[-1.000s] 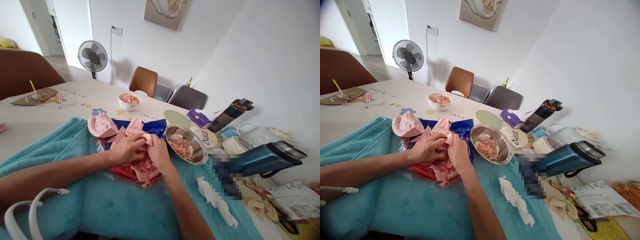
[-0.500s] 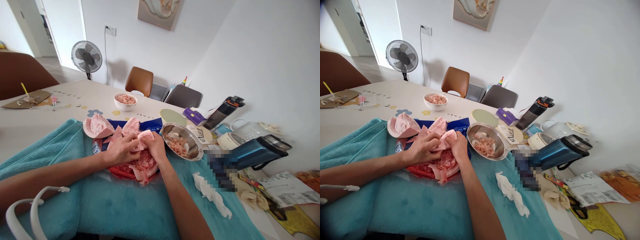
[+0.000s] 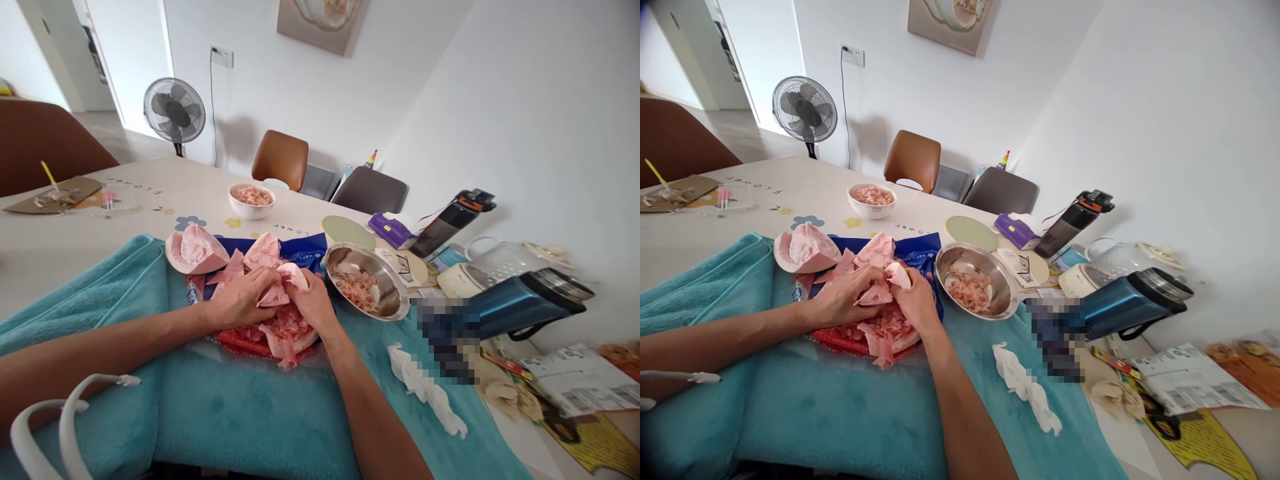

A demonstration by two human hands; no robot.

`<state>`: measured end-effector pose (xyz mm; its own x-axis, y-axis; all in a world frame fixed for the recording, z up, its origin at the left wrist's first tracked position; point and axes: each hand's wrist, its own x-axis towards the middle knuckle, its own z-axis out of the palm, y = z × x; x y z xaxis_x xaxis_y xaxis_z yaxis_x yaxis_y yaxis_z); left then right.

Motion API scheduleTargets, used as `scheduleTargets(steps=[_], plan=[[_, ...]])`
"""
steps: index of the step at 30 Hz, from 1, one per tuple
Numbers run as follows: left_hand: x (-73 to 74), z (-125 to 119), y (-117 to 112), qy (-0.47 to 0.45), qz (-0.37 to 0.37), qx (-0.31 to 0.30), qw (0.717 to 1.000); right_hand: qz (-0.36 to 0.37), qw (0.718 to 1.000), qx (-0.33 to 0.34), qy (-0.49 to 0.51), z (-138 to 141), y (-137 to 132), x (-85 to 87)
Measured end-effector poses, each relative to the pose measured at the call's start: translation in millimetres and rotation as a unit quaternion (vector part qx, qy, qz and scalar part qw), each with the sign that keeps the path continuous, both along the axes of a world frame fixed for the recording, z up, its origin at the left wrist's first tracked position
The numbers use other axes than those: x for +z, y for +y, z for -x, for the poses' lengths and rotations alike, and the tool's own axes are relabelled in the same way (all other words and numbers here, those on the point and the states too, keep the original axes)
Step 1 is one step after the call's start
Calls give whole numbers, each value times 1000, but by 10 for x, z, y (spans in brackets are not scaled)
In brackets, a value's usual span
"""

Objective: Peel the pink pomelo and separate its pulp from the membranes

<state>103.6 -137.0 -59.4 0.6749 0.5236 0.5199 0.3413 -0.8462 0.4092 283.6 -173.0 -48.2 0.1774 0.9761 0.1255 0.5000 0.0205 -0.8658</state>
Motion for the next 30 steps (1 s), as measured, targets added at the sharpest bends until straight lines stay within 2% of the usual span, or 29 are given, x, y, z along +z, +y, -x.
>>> scheduleTargets(steps=[6, 9, 11, 14, 16, 19, 22, 24, 30], plan=[[6, 30, 12, -13, -44, -4, 999, -64, 997, -38, -4, 59, -122, 77], [41, 50, -10, -72, -51, -36, 995, -140, 988, -57, -4, 101, -228, 168], [66, 56, -49, -135, -58, -68, 987, -166, 985, -45, 31, 127, -269, 207], [71, 52, -110, -219, -88, -75, 969, -123, 984, -2, 129, 167, -253, 179], [47, 46, -125, -239, -104, -71, 963, -80, 976, 26, 203, 199, -209, 116], [-3, 42, -105, -235, -114, -65, 963, -48, 946, 39, 317, 256, -162, 43], [-26, 54, -84, -215, -119, -66, 967, -37, 914, 31, 403, 304, -171, 57], [-18, 71, -87, -196, -111, -70, 972, -35, 903, 26, 427, 320, -191, 92], [40, 102, -116, -164, -74, -90, 980, -32, 898, -13, 438, 303, -199, 131]])
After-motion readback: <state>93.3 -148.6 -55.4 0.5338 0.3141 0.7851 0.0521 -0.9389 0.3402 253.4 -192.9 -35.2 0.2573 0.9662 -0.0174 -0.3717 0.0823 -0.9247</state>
